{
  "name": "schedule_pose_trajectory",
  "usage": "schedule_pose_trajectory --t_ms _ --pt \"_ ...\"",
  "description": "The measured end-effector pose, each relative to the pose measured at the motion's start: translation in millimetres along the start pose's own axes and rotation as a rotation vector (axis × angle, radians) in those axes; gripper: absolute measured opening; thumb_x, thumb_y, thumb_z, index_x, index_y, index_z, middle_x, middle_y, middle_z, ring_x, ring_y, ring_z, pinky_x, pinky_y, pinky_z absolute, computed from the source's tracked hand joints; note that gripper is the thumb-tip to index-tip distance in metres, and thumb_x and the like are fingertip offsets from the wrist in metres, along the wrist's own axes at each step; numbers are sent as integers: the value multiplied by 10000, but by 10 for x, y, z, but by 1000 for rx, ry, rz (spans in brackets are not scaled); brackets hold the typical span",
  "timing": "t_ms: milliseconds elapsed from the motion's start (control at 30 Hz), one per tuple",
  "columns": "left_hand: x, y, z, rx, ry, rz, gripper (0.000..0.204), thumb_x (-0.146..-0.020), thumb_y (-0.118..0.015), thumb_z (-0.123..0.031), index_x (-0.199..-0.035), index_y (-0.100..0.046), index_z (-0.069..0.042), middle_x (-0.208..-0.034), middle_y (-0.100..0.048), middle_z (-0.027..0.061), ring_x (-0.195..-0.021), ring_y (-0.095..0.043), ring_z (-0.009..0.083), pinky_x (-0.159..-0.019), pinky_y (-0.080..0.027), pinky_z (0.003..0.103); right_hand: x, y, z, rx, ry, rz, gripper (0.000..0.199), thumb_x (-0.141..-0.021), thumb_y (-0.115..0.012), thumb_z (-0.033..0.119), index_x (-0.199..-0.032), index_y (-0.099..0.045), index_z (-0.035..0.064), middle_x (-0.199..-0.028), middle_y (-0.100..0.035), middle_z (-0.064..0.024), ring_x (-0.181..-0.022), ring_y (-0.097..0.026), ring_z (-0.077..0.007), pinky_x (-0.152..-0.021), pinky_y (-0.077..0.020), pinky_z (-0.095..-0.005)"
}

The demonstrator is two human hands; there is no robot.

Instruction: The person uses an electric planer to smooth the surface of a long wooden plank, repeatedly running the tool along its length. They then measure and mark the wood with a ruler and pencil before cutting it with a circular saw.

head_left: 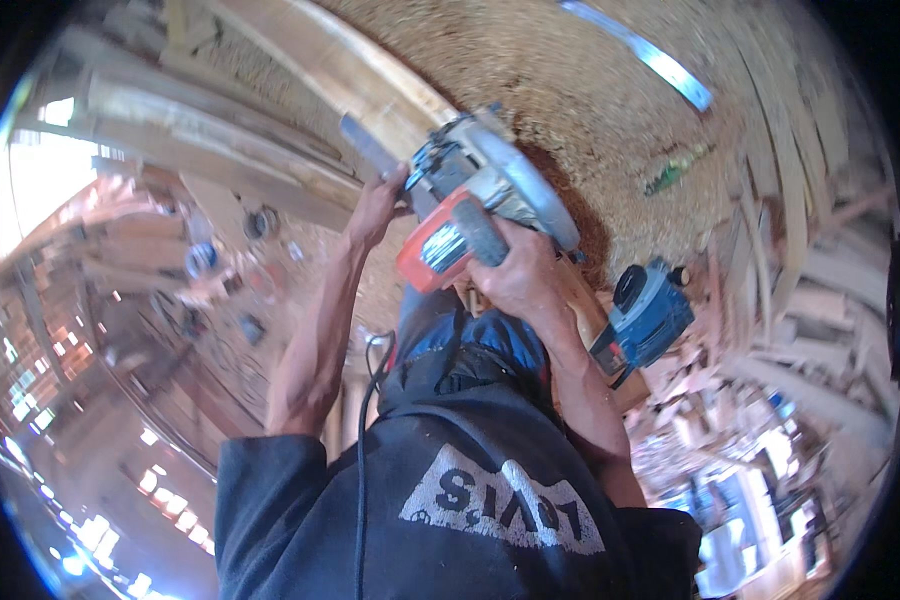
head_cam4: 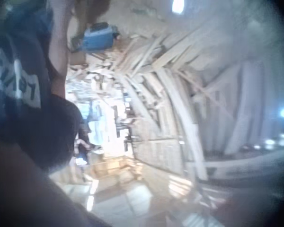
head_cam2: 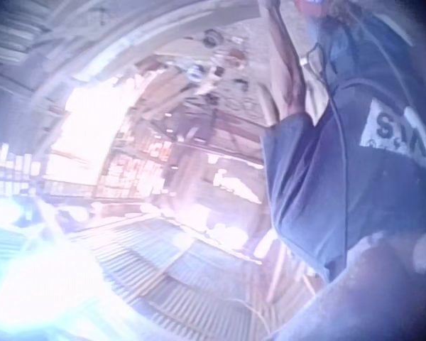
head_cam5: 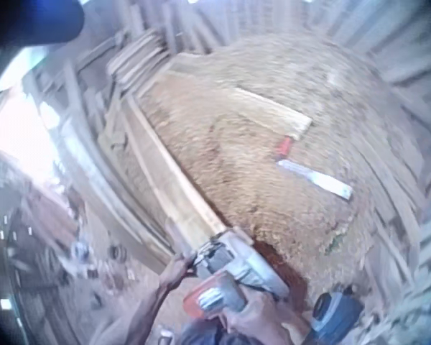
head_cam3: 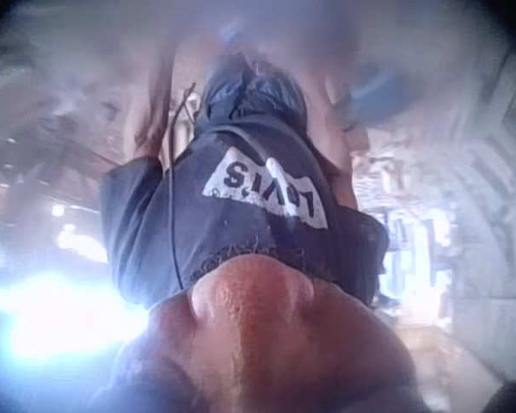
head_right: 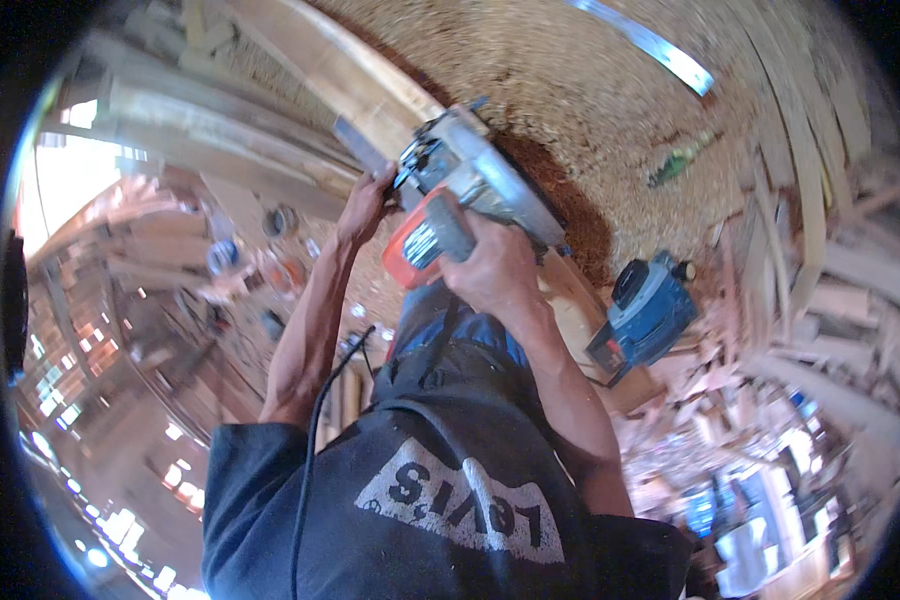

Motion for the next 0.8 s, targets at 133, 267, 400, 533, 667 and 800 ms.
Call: schedule_pose_trajectory --t_ms 133,267,400,533,667,800 --pt "-142 49 200 75 58 -6 606 -1100 -425 -564 -1329 -570 -22 -1159 -656 116 -1084 -624 261 -939 -559 524 24 -26 60 -58 -14 25 220 -794 -739 90 -996 -747 4 -773 -713 -102 -704 -678 -178 -687 -530 -348" --pt "47 -85 -64 178 128 91 885 -1021 -322 -783 -1469 -527 -47 -1473 -560 165 -1331 -533 346 -1063 -475 608 31 -36 37 -53 -64 49 212 -778 -755 83 -975 -750 4 -801 -736 -111 -739 -683 -140 -700 -535 -346" --pt "183 -91 -193 194 84 26 980 -980 -294 -845 -1512 -454 -37 -1446 -539 185 -1276 -538 350 -1018 -500 603 20 -40 -60 -21 -64 66 200 -773 -752 77 -961 -755 6 -801 -735 -99 -736 -676 -144 -703 -531 -333" --pt "86 -99 -151 155 99 41 987 -967 -268 -867 -1477 -442 -40 -1345 -552 177 -1187 -547 326 -945 -527 583 20 -55 -194 -47 -116 71 182 -773 -748 70 -947 -760 18 -778 -717 -77 -722 -665 -143 -702 -529 -329" --pt "-63 -66 -33 230 143 -67 915 -970 -279 -862 -1335 -509 -54 -1220 -573 136 -1098 -555 300 -842 -537 562 3 -90 -276 -79 -102 57 163 -778 -744 74 -933 -762 28 -759 -701 -64 -709 -656 -145 -692 -527 -337" --pt "-76 -99 -59 185 79 38 842 -996 -458 -743 -1438 -397 -30 -1389 -477 158 -1234 -487 343 -977 -456 532 -2 -84 -263 -100 -89 51 161 -778 -747 78 -929 -760 24 -756 -706 -78 -702 -653 -151 -683 -524 -345"
Point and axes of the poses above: each hand's wrist, its own x-axis away from the middle knuckle, its own y-axis out of the back of the hand, z = x × y, the point moved 6 cm from there along -x, towards the middle knuckle
